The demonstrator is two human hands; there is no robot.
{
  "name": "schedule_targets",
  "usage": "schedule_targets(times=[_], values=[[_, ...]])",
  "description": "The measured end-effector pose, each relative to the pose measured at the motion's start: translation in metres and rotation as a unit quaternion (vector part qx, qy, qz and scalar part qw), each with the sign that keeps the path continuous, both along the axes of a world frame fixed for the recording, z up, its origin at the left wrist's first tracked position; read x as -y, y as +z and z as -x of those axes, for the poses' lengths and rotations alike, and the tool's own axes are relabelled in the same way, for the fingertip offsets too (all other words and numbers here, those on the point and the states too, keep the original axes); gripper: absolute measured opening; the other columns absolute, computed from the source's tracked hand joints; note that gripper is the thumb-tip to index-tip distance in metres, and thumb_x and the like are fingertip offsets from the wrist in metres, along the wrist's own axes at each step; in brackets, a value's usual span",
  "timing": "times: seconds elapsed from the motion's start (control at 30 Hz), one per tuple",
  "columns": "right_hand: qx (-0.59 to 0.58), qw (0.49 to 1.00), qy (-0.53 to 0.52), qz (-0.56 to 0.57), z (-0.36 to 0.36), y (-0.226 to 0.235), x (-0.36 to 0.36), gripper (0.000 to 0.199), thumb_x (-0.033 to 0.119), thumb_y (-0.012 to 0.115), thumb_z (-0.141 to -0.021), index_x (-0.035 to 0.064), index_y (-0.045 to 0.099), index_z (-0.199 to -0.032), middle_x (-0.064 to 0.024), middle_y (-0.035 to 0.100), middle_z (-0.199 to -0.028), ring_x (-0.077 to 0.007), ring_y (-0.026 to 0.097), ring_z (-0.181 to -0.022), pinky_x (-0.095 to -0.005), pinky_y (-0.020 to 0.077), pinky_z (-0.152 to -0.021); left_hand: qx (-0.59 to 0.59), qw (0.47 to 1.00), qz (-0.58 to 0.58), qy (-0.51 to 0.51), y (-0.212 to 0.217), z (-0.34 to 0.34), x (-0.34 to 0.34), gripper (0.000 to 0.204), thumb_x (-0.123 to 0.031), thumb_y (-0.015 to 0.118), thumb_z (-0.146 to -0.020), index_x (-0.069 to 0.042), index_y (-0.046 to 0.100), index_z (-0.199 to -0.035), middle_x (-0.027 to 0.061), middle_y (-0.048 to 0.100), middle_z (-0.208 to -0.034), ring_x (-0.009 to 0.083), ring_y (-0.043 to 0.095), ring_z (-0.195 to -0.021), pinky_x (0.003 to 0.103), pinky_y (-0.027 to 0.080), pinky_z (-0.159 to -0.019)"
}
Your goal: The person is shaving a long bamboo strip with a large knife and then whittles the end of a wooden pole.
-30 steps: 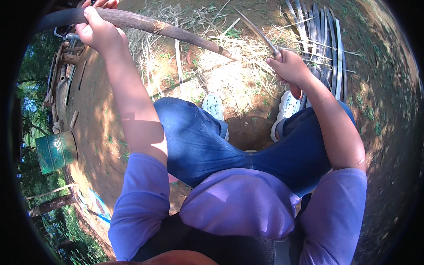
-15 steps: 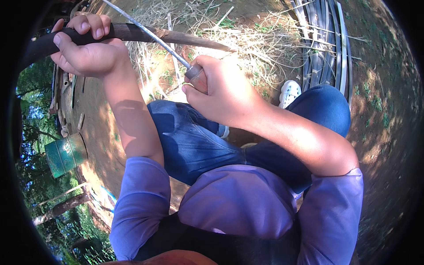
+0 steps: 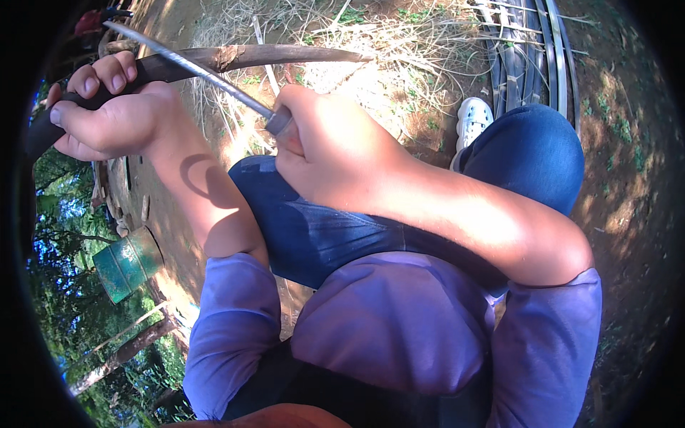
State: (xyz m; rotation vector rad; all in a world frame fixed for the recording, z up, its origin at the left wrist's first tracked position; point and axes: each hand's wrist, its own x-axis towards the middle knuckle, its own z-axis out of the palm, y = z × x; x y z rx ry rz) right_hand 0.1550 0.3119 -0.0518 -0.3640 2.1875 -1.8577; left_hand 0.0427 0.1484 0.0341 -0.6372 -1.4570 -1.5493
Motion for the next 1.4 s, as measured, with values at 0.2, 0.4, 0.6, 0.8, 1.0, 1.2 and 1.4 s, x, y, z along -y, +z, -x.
schedule_targets(times=[0.2, 0.4, 0.6, 0.8, 1.0, 1.2, 1.4], values=[[-0.006, 1.000, 0.018, 0.013, 0.003, 0.010, -0.007, 0.012, 0.008, 0.059, -0.086, 0.0005, 0.050, -0.085, -0.0071, 0.054, -0.067, -0.0152, 0.053, -0.062, -0.0302, 0.0453, -0.061, -0.006, 1.000, 0.017, 0.019, 0.002, -0.004, -0.002, 0.025, -0.030, 0.045, -0.096, -0.009, 0.039, -0.109, 0.0090, 0.045, -0.068, 0.0155, 0.038, -0.044, 0.029, 0.034, -0.041], [0.033, 0.999, 0.009, 0.040, -0.002, 0.007, 0.000, 0.009, 0.007, 0.059, -0.086, 0.0007, 0.053, -0.089, -0.0075, 0.052, -0.064, -0.0157, 0.051, -0.061, -0.0316, 0.0449, -0.060, -0.022, 0.998, 0.042, 0.045, 0.003, -0.006, -0.003, 0.024, -0.029, 0.045, -0.096, -0.010, 0.036, -0.109, 0.0095, 0.045, -0.069, 0.0150, 0.038, -0.045, 0.029, 0.035, -0.042], [0.014, 1.000, 0.001, 0.021, 0.008, -0.016, 0.003, 0.012, 0.008, 0.061, -0.083, 0.0012, 0.052, -0.086, -0.0075, 0.049, -0.062, -0.0210, 0.054, -0.059, -0.0350, 0.0454, -0.061, -0.025, 0.998, 0.046, 0.038, -0.002, -0.006, -0.012, 0.024, -0.028, 0.045, -0.096, -0.008, 0.037, -0.108, 0.0100, 0.046, -0.072, 0.0158, 0.040, -0.047, 0.028, 0.036, -0.044], [-0.064, 0.997, -0.035, 0.017, -0.003, -0.028, 0.004, 0.008, 0.006, 0.058, -0.082, 0.0017, 0.052, -0.086, -0.0094, 0.049, -0.061, -0.0225, 0.052, -0.057, -0.0364, 0.0425, -0.057, -0.042, 0.997, 0.041, 0.051, -0.002, -0.006, -0.012, 0.021, -0.024, 0.041, -0.096, -0.005, 0.036, -0.105, 0.0101, 0.046, -0.073, 0.0160, 0.041, -0.047, 0.028, 0.037, -0.043], [-0.041, 0.998, -0.025, 0.041, -0.001, -0.003, -0.008, 0.011, 0.008, 0.059, -0.082, 0.0019, 0.053, -0.089, -0.0117, 0.051, -0.064, -0.0279, 0.055, -0.060, -0.0369, 0.0430, -0.059, -0.041, 0.996, 0.066, 0.048, -0.007, 0.000, -0.011, 0.020, -0.022, 0.038, -0.097, -0.004, 0.033, -0.102, 0.0119, 0.047, -0.076, 0.0165, 0.041, -0.046, 0.028, 0.039, -0.043], [-0.073, 0.997, -0.002, -0.001, -0.002, -0.003, -0.003, 0.011, 0.009, 0.056, -0.084, 0.0005, 0.052, -0.090, -0.0110, 0.054, -0.067, -0.0241, 0.056, -0.063, -0.0368, 0.0452, -0.061, -0.070, 0.995, 0.056, 0.054, -0.002, -0.003, -0.009, 0.019, -0.020, 0.036, -0.096, -0.001, 0.034, -0.099, 0.0129, 0.048, -0.074, 0.0172, 0.042, -0.045, 0.028, 0.038, -0.040], [-0.067, 0.997, -0.035, 0.016, -0.009, -0.016, -0.001, 0.013, 0.009, 0.055, -0.080, -0.0022, 0.050, -0.076, -0.0160, 0.051, -0.056, -0.0327, 0.059, -0.057, -0.0405, 0.0461, -0.055, -0.064, 0.993, 0.054, 0.079, -0.004, -0.009, -0.015, 0.019, -0.019, 0.033, -0.096, 0.000, 0.037, -0.094, 0.0129, 0.047, -0.071, 0.0168, 0.040, -0.043, 0.026, 0.037, -0.040]])
